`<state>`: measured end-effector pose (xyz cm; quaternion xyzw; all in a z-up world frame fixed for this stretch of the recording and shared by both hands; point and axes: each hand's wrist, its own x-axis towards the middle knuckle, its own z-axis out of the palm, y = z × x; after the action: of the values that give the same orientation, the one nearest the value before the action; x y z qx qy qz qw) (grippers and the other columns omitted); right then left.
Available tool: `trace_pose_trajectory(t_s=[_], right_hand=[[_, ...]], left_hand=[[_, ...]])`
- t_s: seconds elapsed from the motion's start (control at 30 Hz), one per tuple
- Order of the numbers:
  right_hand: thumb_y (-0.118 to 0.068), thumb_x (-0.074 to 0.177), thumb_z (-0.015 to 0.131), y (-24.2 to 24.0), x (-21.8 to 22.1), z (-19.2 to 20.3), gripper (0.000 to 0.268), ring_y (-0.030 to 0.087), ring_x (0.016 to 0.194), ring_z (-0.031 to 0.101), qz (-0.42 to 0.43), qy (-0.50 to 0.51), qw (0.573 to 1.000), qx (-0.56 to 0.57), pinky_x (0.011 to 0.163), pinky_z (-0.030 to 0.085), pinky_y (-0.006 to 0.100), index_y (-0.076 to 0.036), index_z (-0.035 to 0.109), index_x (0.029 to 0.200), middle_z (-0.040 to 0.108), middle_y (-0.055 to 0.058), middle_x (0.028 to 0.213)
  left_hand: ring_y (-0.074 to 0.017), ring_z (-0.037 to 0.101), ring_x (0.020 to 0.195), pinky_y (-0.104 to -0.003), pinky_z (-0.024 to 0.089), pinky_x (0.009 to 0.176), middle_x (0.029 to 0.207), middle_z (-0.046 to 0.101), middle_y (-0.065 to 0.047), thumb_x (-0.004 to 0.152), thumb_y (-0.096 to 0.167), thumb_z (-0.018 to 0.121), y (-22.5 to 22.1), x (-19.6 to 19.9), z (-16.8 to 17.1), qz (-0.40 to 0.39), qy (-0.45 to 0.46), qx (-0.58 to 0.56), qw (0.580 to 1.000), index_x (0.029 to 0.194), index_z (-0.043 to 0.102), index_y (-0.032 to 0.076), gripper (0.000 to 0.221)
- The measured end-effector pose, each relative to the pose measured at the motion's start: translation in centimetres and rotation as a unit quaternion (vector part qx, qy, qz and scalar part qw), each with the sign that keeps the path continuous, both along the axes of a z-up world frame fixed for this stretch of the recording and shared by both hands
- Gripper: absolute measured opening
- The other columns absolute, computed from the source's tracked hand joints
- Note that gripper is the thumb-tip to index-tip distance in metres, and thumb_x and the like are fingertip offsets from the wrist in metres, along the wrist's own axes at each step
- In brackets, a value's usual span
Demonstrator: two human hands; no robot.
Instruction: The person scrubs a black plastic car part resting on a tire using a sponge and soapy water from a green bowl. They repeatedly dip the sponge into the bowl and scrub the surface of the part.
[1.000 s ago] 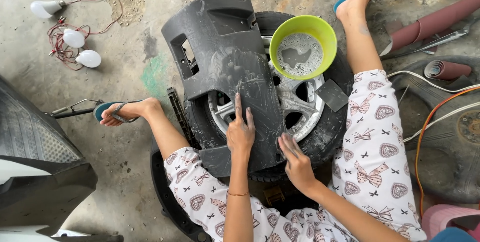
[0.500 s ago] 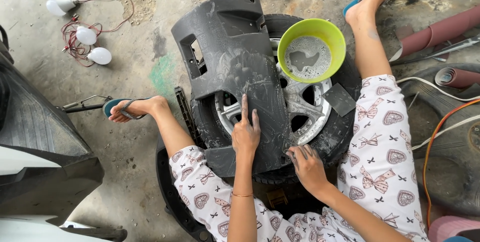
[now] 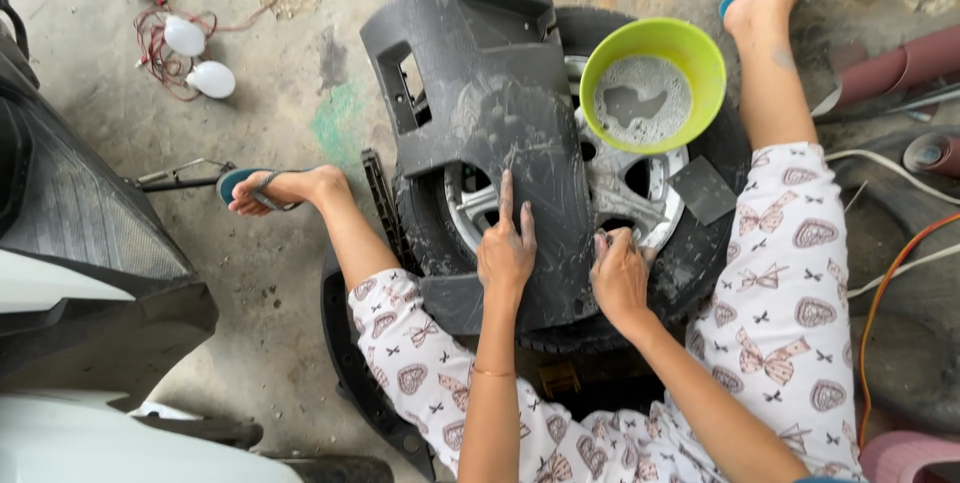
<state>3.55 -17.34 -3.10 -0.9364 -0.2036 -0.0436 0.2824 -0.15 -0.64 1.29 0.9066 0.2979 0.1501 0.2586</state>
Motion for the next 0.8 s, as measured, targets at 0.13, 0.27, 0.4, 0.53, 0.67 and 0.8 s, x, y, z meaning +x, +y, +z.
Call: trace_pose_trajectory(t_s=[0.13, 0.27, 0.4, 0.53, 0.67, 0.8], right_hand=[[-0.013, 0.100, 0.060, -3.4, -5.0, -1.9, 0.013, 0.039, 0.070, 0.066, 0.042, -0.011, 0.998, -0.053, 0.076, 0.046, 0.052, -0.003, 0.053, 0.101, 0.064, 0.015, 0.068], [-0.018, 0.106, 0.050, -1.5, -1.9, -2.1, 0.012, 0.030, 0.063, 0.060, 0.018, 0.027, 0.999, -0.030, 0.074, 0.045, 0.044, -0.007, 0.051, 0.101, 0.058, 0.008, 0.064], [-0.009, 0.108, 0.048, -0.8, -2.1, 0.9, 0.010, 0.038, 0.063, 0.061, 0.005, 0.021, 0.999, -0.026, 0.076, 0.044, 0.051, -0.002, 0.049, 0.101, 0.059, 0.019, 0.063], [-0.012, 0.101, 0.055, -4.8, -6.7, 0.9, 0.012, 0.035, 0.064, 0.066, 0.049, 0.087, 0.993, -0.064, 0.076, 0.045, 0.049, 0.000, 0.055, 0.104, 0.067, 0.015, 0.066], [-0.029, 0.108, 0.048, -7.1, -4.7, 0.6, 0.019, 0.021, 0.052, 0.060, 0.046, 0.286, 0.957, -0.002, 0.074, 0.044, 0.037, -0.011, 0.052, 0.103, 0.066, 0.004, 0.062], [-0.032, 0.112, 0.049, -8.9, 0.7, 0.3, 0.027, 0.027, 0.053, 0.063, -0.029, 0.360, 0.927, 0.106, 0.056, 0.049, 0.038, -0.006, 0.054, 0.108, 0.068, 0.013, 0.070]], left_hand=[[-0.0214, 0.054, 0.033, -0.032, 0.041, 0.038, 0.048, 0.061, -0.013, 0.106, 0.030, 0.052, 0.1, -0.3, -0.1, -0.007, -0.023, 0.014, 1.000, 0.163, 0.032, 0.029, 0.060], [-0.0199, 0.053, 0.033, -0.033, 0.040, 0.036, 0.048, 0.062, -0.012, 0.105, 0.031, 0.052, 0.1, -0.1, -1.1, -0.007, -0.003, 0.020, 1.000, 0.162, 0.033, 0.028, 0.060], [-0.0218, 0.055, 0.035, -0.034, 0.040, 0.037, 0.051, 0.063, -0.015, 0.106, 0.030, 0.052, 0.0, -0.1, -1.3, -0.005, -0.015, 0.013, 1.000, 0.163, 0.032, 0.028, 0.061], [-0.0204, 0.059, 0.038, -0.034, 0.043, 0.038, 0.060, 0.068, -0.014, 0.104, 0.034, 0.054, -0.7, 0.2, -2.0, 0.024, 0.009, 0.052, 0.998, 0.160, 0.037, 0.030, 0.059], [-0.0308, 0.024, 0.149, -0.051, 0.012, 0.115, 0.165, 0.019, -0.019, 0.107, 0.041, 0.038, -2.4, -0.1, -1.6, -0.040, 0.127, 0.141, 0.981, 0.164, 0.020, 0.023, 0.063], [-0.0220, 0.006, 0.159, -0.049, -0.006, 0.127, 0.172, 0.014, -0.007, 0.107, 0.041, 0.028, -5.3, -2.2, -0.2, -0.236, 0.199, 0.162, 0.937, 0.162, 0.025, 0.015, 0.060]])
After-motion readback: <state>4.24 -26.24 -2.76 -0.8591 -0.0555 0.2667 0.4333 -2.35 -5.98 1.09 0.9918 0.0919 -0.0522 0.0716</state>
